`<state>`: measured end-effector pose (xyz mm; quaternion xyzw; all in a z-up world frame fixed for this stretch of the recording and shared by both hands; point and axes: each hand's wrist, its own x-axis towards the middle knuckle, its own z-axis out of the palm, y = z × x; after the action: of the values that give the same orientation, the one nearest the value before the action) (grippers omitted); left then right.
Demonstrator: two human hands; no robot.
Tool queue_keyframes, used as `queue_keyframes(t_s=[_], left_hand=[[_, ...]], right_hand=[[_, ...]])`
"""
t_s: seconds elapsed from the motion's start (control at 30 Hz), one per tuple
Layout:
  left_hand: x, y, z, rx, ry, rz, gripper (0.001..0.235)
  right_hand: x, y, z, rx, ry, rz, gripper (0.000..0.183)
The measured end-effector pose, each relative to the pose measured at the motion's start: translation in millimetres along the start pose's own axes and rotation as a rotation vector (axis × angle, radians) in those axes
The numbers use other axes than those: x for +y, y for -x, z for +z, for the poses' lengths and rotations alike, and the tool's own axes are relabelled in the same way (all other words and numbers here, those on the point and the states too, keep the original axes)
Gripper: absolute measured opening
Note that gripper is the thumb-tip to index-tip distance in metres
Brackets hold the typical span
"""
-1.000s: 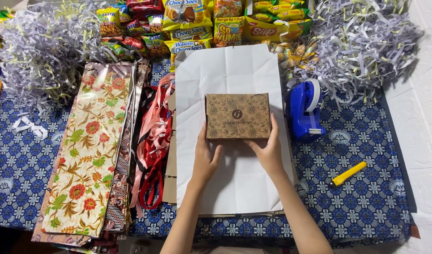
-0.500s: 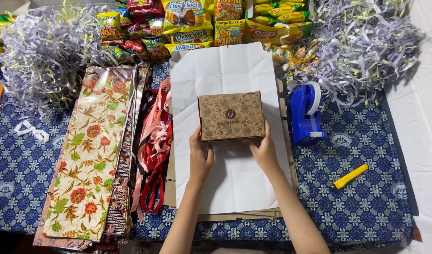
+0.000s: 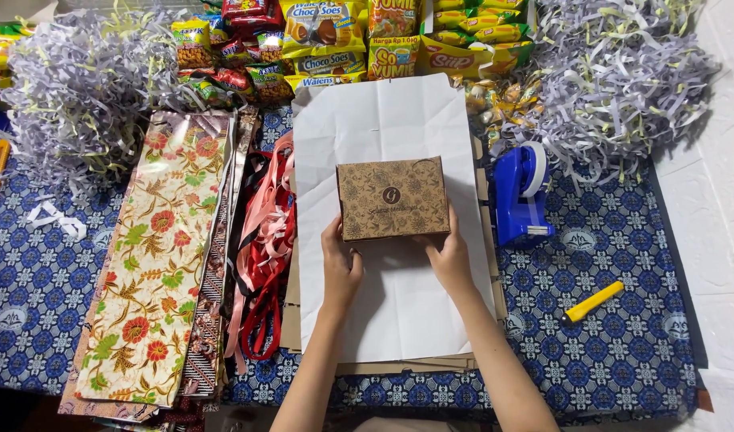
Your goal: The person wraps a small patterned box using patterned wrapping paper. They unfold the paper, place the box on it, fold the paper around the box, and secure the edges with tape.
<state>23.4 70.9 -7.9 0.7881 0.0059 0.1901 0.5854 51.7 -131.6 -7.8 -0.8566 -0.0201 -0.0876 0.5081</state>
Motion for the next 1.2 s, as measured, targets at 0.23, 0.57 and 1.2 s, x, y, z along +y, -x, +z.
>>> queue_keyframes(t_s=[0.23,0.57,1.2], left_hand=[[1.5,1.0,-2.1,0.024,0.013,0.016,0.070],[-0.5,-0.9,-1.5,0.020,0.044,-0.005,0.071],[-1.5,0.6,-0.1,0.018,0.033,-0.028,0.069]], right_hand=[[-2.9,3.0,4.0,0.000,-0.002,0.004,0.085],[-10.6,-0.6,-0.5,0.036,0.007,-0.024,0.083],[-18.8,-0.1,-3.6,0.092,-0.055,-0.106,0.076]])
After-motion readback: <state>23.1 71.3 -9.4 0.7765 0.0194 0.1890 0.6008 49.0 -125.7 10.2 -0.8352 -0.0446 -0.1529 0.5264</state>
